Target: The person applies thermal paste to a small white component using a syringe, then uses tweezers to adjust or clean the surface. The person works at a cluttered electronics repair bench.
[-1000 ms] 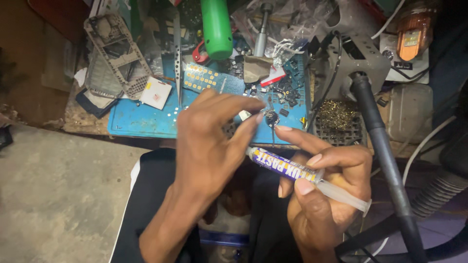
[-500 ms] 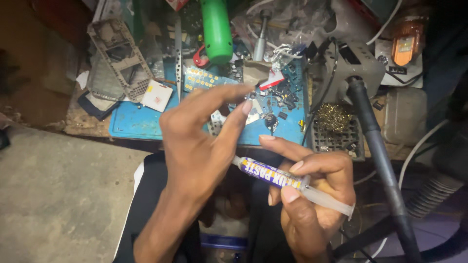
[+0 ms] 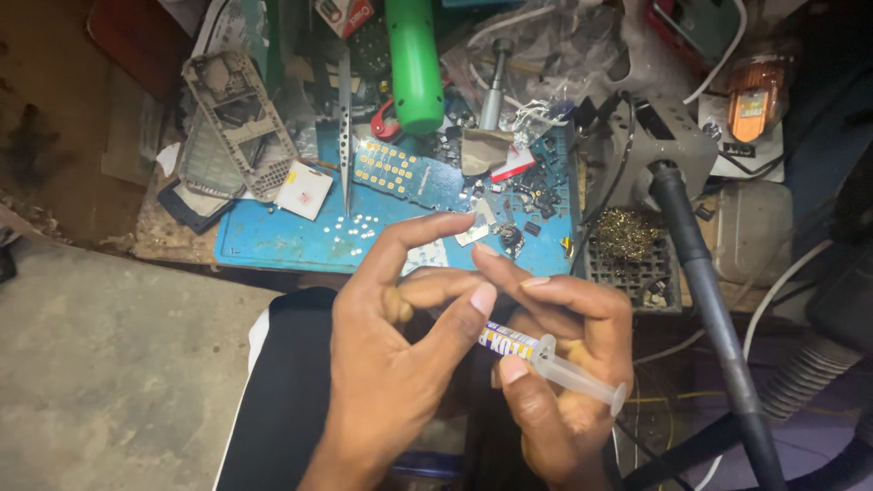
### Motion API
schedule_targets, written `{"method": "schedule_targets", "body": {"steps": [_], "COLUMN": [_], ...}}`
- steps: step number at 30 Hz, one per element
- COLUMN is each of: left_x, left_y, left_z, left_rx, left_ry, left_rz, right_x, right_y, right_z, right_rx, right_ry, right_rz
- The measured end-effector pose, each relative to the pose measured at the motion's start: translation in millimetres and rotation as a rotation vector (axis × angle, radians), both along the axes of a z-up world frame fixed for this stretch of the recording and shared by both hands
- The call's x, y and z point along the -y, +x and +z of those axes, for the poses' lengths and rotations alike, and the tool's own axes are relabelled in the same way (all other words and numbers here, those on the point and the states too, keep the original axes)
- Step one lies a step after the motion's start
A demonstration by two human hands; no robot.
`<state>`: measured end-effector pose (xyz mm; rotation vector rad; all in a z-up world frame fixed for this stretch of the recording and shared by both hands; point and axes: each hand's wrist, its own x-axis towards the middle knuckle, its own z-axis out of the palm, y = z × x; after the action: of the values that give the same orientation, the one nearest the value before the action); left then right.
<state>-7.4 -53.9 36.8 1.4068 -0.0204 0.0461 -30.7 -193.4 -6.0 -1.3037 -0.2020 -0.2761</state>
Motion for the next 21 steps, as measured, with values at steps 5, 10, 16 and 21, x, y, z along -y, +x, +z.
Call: {"method": "schedule_targets", "body": {"steps": [5, 10, 16, 21], "left_x": [-10.4, -24.2, -25.1, -23.3], "left_y": [-6.6, -7.1, -9.1, -4.2], "left_z": [0.6, -12.1, -35.2, -44.6], "left_rx": [-0.088, 0.019, 0.170, 0.125], "left_ry": [-0.080, 0.202, 0.600, 0.673], "left_rz": [0.097, 0.370, 0.497, 0.483], "right_x": [2.1, 3.6, 4.1, 6.2], "right_y": [0.5, 4.2, 6.2, 11.0], "right_z": [-2.3, 0.1, -4.9, -11.4], "right_rx": [0.058, 0.173, 0.211, -0.101], "right_ry": [-0.003, -0.003, 0.097, 0.005], "right_rz": [-0.092, -0.200, 0.002, 0.037]}}
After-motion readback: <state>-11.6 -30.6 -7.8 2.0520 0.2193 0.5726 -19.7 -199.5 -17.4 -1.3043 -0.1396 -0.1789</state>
